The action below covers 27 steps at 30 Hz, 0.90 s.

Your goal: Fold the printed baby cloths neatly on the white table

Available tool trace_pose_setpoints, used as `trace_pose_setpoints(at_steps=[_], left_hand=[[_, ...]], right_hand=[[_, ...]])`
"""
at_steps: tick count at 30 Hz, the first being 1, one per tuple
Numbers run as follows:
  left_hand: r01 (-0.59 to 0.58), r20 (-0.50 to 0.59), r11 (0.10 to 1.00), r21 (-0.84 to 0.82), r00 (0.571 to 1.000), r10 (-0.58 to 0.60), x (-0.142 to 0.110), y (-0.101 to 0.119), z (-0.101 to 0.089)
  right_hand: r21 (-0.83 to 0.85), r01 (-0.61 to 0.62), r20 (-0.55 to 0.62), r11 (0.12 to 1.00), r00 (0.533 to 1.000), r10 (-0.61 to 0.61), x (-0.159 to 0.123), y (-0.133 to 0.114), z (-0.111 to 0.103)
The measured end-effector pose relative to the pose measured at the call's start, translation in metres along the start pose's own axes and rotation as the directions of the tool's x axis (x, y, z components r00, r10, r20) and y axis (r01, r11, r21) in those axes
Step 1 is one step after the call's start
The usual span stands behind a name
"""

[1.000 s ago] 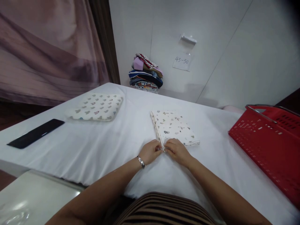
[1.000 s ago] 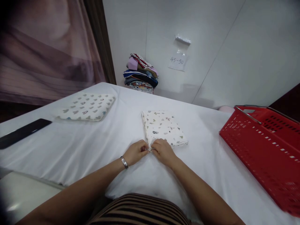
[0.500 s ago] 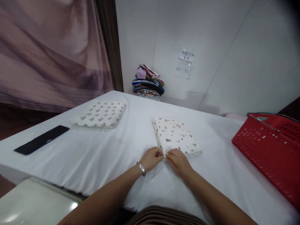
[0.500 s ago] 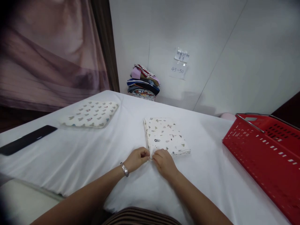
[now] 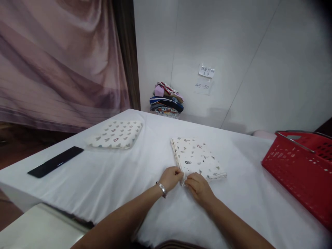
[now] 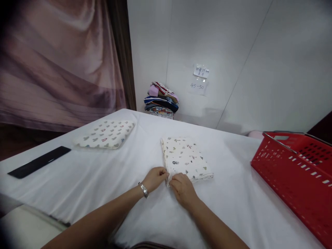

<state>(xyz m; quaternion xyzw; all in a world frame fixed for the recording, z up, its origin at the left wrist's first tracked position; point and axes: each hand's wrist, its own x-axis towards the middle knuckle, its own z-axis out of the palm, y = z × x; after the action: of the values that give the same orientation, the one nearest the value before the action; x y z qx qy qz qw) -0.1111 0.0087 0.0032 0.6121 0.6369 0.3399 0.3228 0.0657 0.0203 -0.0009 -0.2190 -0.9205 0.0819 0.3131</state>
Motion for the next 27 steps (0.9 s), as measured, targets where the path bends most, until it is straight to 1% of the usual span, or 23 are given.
trace_pose_setpoints(at_steps=[2,5,7,9,13,17,21,24,27], left_hand=[[0.028,-0.047,0.998,0.048,0.999,-0.026,0.013,0.004,-0.005],[0.1,-0.104,0.981,0.165,0.991,-0.084,0.036,0.009,-0.011],[0.147,-0.129,0.964,0.221,0.984,-0.121,0.049,0.011,-0.013],[0.182,-0.152,0.954,0.237,0.977,-0.149,0.058,0.011,-0.012],[0.21,-0.171,0.946,0.246,0.97,-0.171,0.064,0.008,-0.009],[0.212,-0.153,0.943,0.255,0.972,-0.177,0.065,0.004,-0.009],[0.23,-0.135,0.937,0.261,0.97,-0.201,0.07,0.001,-0.011],[0.233,-0.148,0.934,0.27,0.969,-0.198,0.081,0.001,-0.014],[0.24,-0.188,0.927,0.29,0.964,-0.191,0.095,0.001,-0.018]], right_hand=[[0.005,0.012,0.005,1.0,1.0,-0.012,-0.001,0.0,0.0],[0.014,0.012,0.004,1.0,1.0,-0.012,-0.003,-0.001,0.001],[0.024,0.009,-0.006,1.0,1.0,-0.008,-0.005,-0.001,0.002],[0.034,0.004,-0.018,0.999,1.0,-0.003,-0.007,-0.002,0.004],[0.062,0.015,-0.04,0.998,0.999,-0.013,-0.01,-0.001,0.006],[0.093,0.006,-0.05,0.996,0.999,-0.001,-0.01,-0.001,0.006],[0.087,-0.007,-0.067,0.996,0.998,0.012,-0.011,-0.003,0.007],[0.079,-0.011,-0.062,0.997,0.998,0.015,-0.012,-0.004,0.006],[0.078,-0.031,-0.035,0.996,0.999,0.034,-0.011,-0.006,0.005]])
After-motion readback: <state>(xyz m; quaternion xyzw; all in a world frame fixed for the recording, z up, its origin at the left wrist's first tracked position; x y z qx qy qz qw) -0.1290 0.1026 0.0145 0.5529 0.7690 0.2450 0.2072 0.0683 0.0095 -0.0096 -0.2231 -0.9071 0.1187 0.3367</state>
